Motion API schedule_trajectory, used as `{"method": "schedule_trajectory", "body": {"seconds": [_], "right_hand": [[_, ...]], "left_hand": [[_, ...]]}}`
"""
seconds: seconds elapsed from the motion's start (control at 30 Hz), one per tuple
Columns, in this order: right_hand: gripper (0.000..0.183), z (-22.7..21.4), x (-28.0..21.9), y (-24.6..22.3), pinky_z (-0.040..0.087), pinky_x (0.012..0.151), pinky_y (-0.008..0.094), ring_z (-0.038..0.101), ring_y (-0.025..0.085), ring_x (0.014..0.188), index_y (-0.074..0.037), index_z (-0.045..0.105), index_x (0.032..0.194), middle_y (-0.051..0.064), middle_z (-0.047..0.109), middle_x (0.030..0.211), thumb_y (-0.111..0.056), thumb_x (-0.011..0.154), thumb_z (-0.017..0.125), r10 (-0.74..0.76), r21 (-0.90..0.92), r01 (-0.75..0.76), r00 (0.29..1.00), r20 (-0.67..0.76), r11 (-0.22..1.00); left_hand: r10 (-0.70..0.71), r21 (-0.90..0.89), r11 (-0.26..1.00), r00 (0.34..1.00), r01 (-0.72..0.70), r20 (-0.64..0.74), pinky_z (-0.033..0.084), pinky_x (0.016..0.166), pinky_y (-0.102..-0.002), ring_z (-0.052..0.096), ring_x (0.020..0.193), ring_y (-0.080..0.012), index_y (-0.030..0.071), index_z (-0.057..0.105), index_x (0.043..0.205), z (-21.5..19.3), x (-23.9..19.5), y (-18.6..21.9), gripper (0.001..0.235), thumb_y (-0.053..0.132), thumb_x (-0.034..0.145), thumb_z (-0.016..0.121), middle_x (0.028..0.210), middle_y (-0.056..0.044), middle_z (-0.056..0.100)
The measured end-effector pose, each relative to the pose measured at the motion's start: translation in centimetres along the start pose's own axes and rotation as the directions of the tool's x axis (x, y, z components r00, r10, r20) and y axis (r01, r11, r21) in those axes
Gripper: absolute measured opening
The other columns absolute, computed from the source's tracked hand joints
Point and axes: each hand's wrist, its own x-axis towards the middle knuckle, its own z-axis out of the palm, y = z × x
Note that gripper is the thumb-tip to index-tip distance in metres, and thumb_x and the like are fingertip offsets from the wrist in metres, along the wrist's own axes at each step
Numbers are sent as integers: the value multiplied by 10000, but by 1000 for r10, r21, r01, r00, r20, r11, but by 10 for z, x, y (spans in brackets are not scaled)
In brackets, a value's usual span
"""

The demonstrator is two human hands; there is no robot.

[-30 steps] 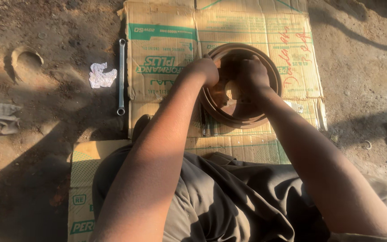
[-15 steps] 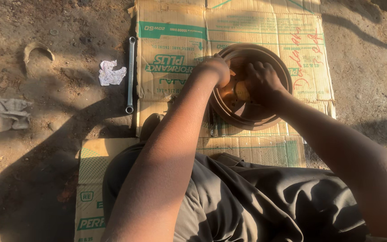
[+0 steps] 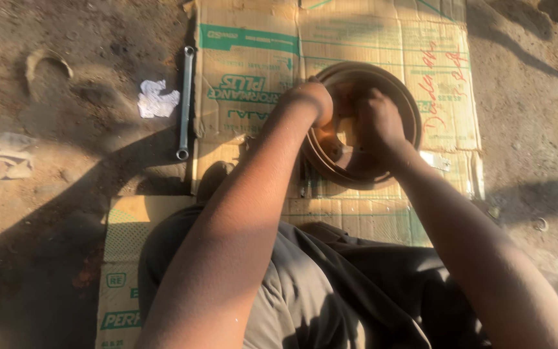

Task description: The person sits on the ground and cleans a circular metal part by hand using a small abrasive block. They scrub the inner and outer surfaces, rotate the part to access different areas, and occasionally inspect the cleaned surface.

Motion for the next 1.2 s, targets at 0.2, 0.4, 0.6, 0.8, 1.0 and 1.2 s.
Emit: {"method": "schedule_trajectory", "body": {"seconds": [0.2, 0.4, 0.6, 0.8, 1.0, 1.2], "right_hand": [[185, -15, -6, -29, 543, 857, 432, 673, 356, 974, -73, 772, 969, 169, 699, 1066, -129, 900, 610, 84, -24, -81, 973, 216, 996], [177, 7, 0, -39, 537, 886, 433, 678, 330, 970, -103, 800, 931, 150, 688, 1122, -112, 914, 625, -13, -58, 23, 987, 162, 998], [172, 8, -1, -32, 549, 895, 424, 683, 325, 1025, -64, 778, 966, 145, 708, 1157, -108, 890, 630, -60, -82, 71, 990, 129, 994], [233, 8, 11, -8, 561, 926, 439, 700, 348, 1031, -36, 740, 1049, 208, 708, 1200, -96, 926, 551, 112, -124, -71, 924, 366, 990], [266, 2, 17, 15, 538, 953, 443, 665, 361, 1080, -52, 732, 1103, 179, 690, 1226, -74, 933, 528, 219, -64, -209, 926, 307, 976], [229, 5, 29, 16, 521, 956, 432, 637, 351, 1116, -60, 754, 1091, 130, 683, 1209, -82, 945, 578, -279, -171, 306, 946, 164, 937]], "left_hand": [[-43, -61, 997, 998, 40, -54, 547, 1020, -399, 662, 1224, -333, -24, 581, 1418, 10, 8, 1, 528, 132, 923, 674, 1354, -230, 631], [-64, -21, 998, 997, 63, -31, 543, 1038, -388, 652, 1267, -303, -10, 536, 1444, 5, 11, -10, 550, 152, 936, 671, 1436, -204, 604], [-103, -72, 993, 992, 97, -79, 515, 1052, -390, 573, 1320, -333, -30, 393, 1501, 0, 3, -6, 683, 192, 935, 703, 1476, -216, 523], [-104, -116, 988, 995, 103, -8, 565, 1011, -401, 678, 1244, -339, -53, 467, 1480, 3, -2, -11, 547, 89, 964, 582, 1384, -236, 648], [-92, -166, 982, 996, 88, -17, 545, 1034, -406, 659, 1255, -328, -63, 405, 1483, 4, -13, -10, 603, 127, 946, 603, 1389, -222, 638], [-147, -378, 925, 948, 31, -281, 512, 1061, -414, 611, 1269, -364, -62, 427, 1427, 20, 17, -16, 582, 134, 915, 621, 1387, -258, 590]]}}
